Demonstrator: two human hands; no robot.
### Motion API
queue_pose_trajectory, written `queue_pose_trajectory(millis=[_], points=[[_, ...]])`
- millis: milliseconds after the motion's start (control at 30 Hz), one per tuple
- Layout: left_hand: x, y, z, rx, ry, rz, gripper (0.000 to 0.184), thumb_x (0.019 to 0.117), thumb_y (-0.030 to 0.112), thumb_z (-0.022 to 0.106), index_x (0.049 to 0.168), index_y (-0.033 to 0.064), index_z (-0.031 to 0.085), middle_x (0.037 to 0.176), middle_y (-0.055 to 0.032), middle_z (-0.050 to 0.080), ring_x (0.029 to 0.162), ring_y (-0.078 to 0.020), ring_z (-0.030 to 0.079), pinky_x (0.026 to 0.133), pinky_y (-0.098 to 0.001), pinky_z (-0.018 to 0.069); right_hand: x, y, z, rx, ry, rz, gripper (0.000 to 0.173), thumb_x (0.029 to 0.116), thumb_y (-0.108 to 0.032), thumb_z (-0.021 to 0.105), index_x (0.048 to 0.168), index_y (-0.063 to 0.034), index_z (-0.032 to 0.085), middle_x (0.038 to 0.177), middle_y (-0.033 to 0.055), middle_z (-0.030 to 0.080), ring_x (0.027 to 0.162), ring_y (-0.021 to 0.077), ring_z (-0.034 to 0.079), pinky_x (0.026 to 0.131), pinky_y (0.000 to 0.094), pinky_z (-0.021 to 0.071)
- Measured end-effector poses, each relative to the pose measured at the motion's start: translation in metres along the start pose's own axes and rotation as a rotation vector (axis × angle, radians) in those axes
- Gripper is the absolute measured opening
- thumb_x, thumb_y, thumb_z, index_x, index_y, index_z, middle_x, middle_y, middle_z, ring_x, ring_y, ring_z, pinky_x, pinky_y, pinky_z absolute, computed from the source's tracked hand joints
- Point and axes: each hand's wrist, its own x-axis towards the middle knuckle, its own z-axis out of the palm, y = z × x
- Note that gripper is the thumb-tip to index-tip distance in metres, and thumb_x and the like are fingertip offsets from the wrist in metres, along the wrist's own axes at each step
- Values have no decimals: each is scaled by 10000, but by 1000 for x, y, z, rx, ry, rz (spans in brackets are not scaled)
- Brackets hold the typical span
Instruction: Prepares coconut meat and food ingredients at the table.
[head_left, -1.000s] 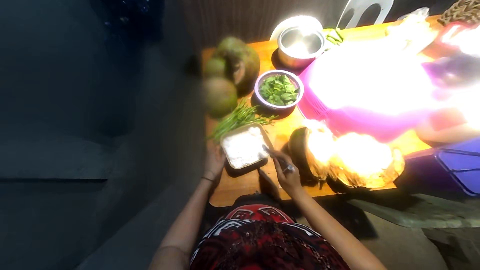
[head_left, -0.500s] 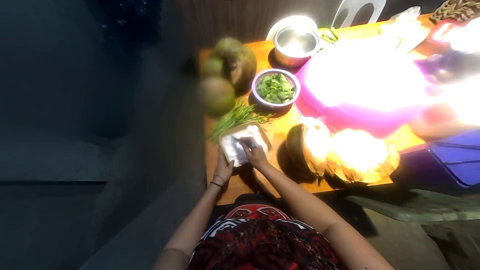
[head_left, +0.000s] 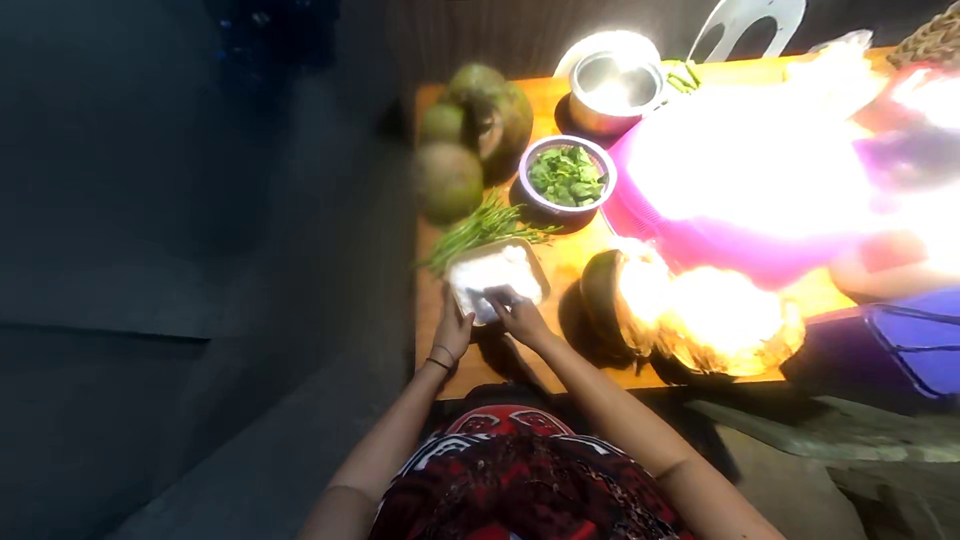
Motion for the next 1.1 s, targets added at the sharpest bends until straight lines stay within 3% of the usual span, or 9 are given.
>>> queue_pose_trajectory(millis=[133,200,267,400,533,700,833,967,1100], points=[[-4,2,-6,-151,-68,-90,707,1061,275,579,1623,110,183,1520,-225,477,1305,-352,572,1088,-531,463,-24,-16,-15,-25,174,28,266,1049,-109,553,1236,52,653,1117,210,731,1014,295,732,929,483,578],[-5,1,-5,-216,-95,-143,643,1064,283,575,1593,103,257,1410,-244,551,1138,-352,649,946,-522,543,-36,-8,-17,-69,51,61,277,1069,-132,539,1270,34,633,1130,201,724,1022,304,728,939,502,571],[-6,5,-4,-288,-111,-171,594,1070,239,562,1573,91,283,1358,-252,554,1048,-343,675,878,-496,580,-43,3,-19,-29,77,12,282,1065,-127,546,1272,39,640,1168,190,724,1048,274,728,968,462,570],[-6,19,-8,-305,-92,-169,540,1058,134,570,1527,17,328,1311,-269,571,1060,-332,670,904,-460,574,-51,5,-40,-23,326,17,290,1047,-111,540,1248,71,643,1184,214,715,1062,272,719,979,442,564],[-1,18,-11,-307,-77,-143,532,1044,125,595,1512,13,369,1361,-257,570,1076,-320,680,911,-451,580,-51,22,-58,-118,173,127,290,1068,-105,530,1280,68,627,1190,229,711,1086,327,715,994,508,547],[3,13,-11,-309,-83,-148,537,1044,142,601,1517,32,372,1361,-255,573,1067,-327,684,906,-462,582,-25,9,-53,-65,345,22,270,1045,-78,546,1243,78,643,1189,227,712,1076,286,715,992,443,555],[6,11,-12,-334,-61,-133,547,1040,136,607,1525,37,375,1391,-246,560,1078,-321,683,905,-459,585,-2,24,-51,-135,162,161,291,1070,-97,523,1303,52,612,1220,237,693,1117,360,695,1015,526,528],[10,5,-10,-331,-40,-138,580,1035,157,621,1545,61,360,1430,-239,533,1094,-326,675,906,-464,583,-2,2,-45,-9,250,-8,259,1027,-48,554,1235,76,646,1181,224,710,1055,284,717,973,439,567],[6,5,-9,-302,-67,-127,545,1062,173,571,1553,92,349,1420,-221,551,1090,-314,671,911,-476,568,-2,8,-23,-70,-63,2,267,1048,-96,543,1259,26,654,1200,193,714,1117,289,706,1019,490,544]])
